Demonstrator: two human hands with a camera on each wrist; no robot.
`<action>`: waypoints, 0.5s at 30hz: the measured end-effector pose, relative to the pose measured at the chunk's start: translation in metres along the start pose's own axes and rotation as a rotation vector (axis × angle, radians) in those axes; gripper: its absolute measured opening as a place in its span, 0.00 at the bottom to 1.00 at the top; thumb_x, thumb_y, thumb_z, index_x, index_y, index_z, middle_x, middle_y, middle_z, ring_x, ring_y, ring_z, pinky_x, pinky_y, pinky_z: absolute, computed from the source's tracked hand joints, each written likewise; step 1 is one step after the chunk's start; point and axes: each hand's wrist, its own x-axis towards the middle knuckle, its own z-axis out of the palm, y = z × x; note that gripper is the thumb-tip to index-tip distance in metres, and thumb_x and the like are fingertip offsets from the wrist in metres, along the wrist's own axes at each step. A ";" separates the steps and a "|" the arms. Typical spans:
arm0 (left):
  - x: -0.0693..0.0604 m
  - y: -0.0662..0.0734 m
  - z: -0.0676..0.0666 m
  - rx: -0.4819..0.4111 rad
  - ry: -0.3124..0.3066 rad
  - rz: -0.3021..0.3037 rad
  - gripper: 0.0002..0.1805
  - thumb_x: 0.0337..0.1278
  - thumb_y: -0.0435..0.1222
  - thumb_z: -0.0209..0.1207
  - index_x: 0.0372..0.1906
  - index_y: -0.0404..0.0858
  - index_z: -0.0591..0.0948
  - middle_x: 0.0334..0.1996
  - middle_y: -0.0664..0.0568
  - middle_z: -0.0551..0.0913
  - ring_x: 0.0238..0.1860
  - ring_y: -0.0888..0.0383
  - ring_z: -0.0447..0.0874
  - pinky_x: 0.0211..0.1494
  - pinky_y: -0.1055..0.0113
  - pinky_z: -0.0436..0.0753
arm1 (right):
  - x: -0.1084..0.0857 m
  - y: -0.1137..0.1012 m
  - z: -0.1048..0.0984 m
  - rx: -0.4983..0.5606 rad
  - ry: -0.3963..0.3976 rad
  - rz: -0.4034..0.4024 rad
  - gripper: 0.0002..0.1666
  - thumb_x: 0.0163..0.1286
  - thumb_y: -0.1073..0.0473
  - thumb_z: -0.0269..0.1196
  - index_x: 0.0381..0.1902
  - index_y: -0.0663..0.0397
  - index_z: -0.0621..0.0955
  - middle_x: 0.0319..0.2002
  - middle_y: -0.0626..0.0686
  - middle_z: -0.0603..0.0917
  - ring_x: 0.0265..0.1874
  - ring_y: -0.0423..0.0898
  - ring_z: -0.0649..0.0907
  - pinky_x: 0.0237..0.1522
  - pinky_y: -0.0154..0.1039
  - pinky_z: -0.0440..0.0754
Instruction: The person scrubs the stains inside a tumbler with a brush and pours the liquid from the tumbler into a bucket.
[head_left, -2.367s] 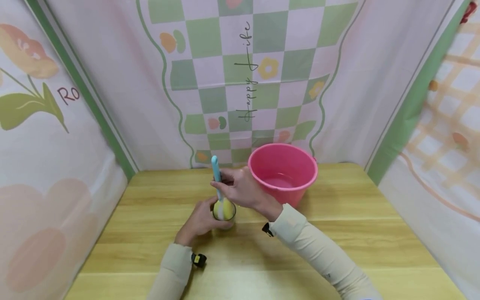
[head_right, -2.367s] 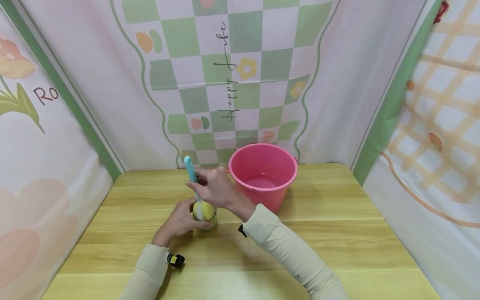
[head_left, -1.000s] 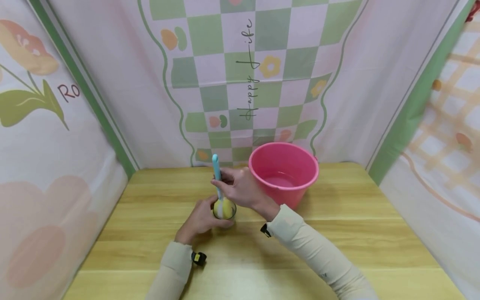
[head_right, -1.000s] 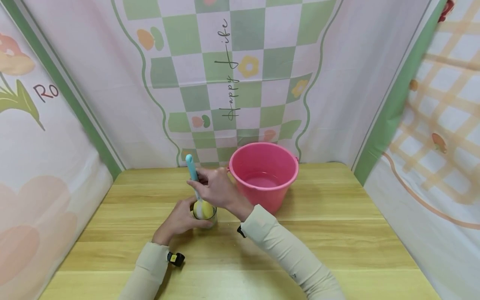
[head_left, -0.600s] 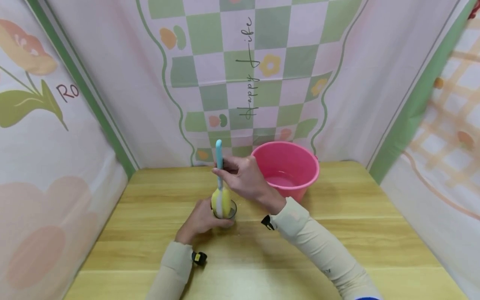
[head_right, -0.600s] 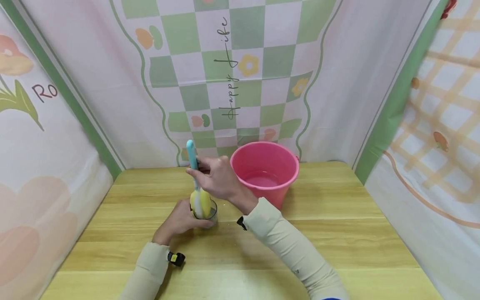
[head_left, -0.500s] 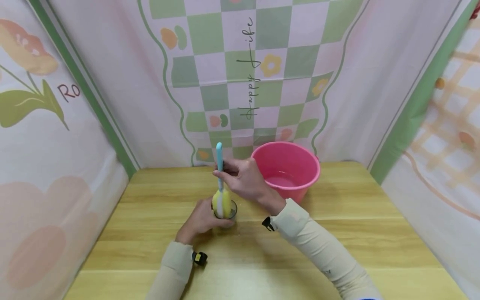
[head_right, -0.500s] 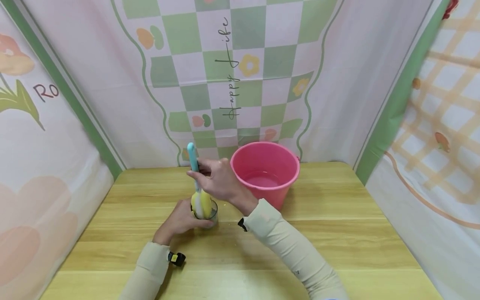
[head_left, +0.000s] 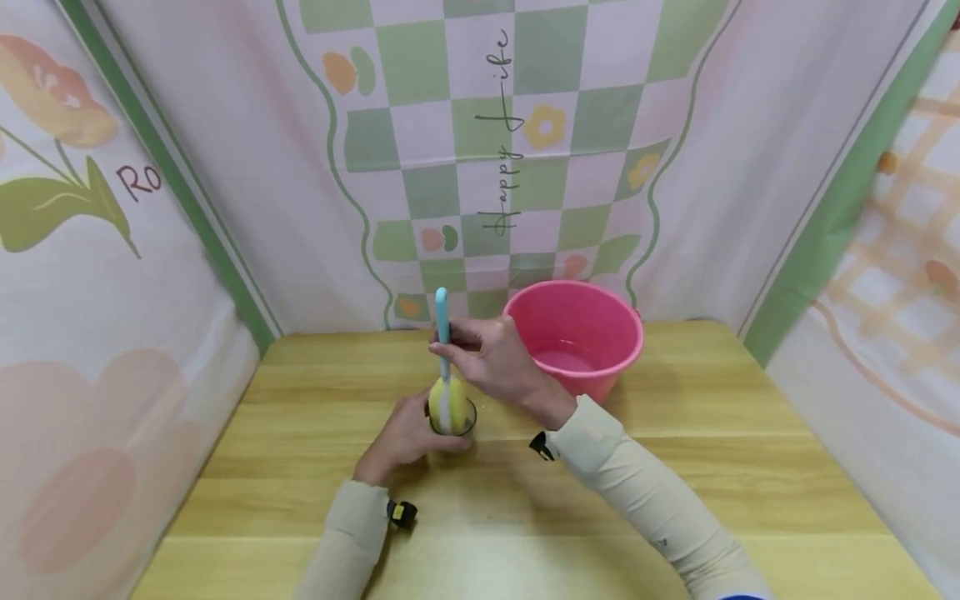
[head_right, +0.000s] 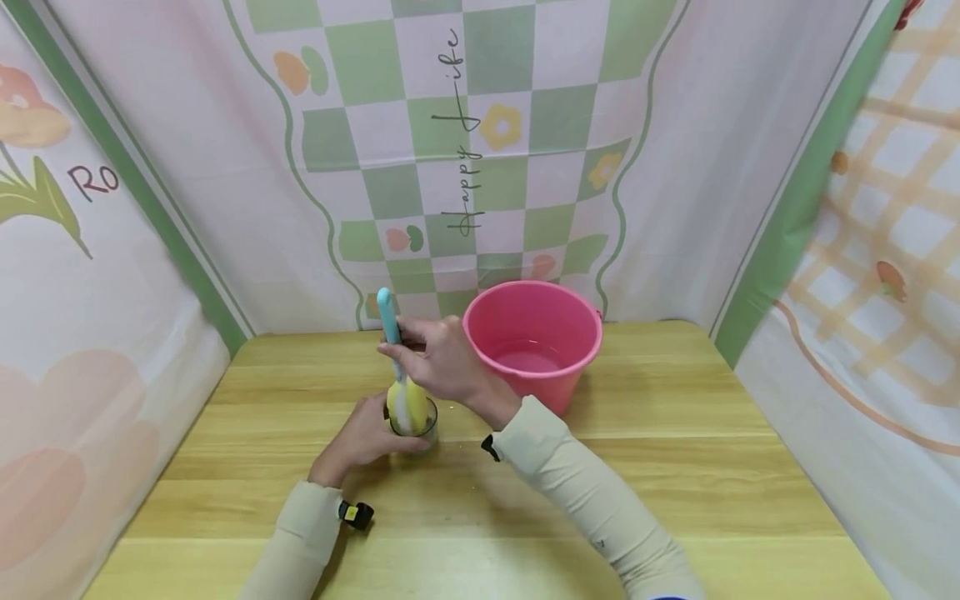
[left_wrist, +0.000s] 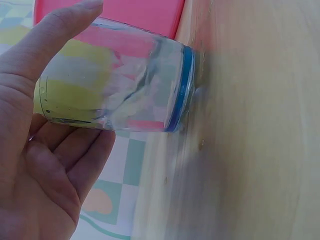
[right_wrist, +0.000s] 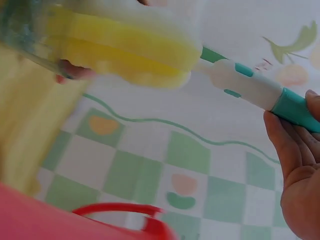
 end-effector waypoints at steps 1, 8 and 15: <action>0.000 0.000 0.000 0.001 0.003 -0.001 0.29 0.40 0.50 0.84 0.49 0.53 0.82 0.41 0.59 0.87 0.45 0.58 0.84 0.55 0.56 0.83 | 0.002 -0.002 -0.002 0.003 0.003 -0.001 0.06 0.70 0.66 0.71 0.43 0.64 0.88 0.38 0.57 0.93 0.39 0.47 0.94 0.42 0.32 0.90; -0.001 0.002 0.000 -0.012 -0.004 0.001 0.31 0.42 0.47 0.84 0.53 0.52 0.82 0.42 0.58 0.87 0.44 0.58 0.85 0.52 0.57 0.84 | -0.005 0.006 0.003 0.001 -0.034 -0.006 0.06 0.71 0.65 0.71 0.42 0.63 0.88 0.36 0.56 0.93 0.38 0.46 0.94 0.41 0.31 0.89; 0.000 0.000 0.000 -0.007 -0.010 0.001 0.36 0.44 0.46 0.84 0.61 0.53 0.81 0.46 0.58 0.88 0.46 0.59 0.86 0.52 0.57 0.85 | -0.012 0.013 0.010 -0.076 -0.092 0.005 0.04 0.73 0.62 0.70 0.41 0.58 0.88 0.34 0.52 0.93 0.39 0.43 0.94 0.40 0.27 0.88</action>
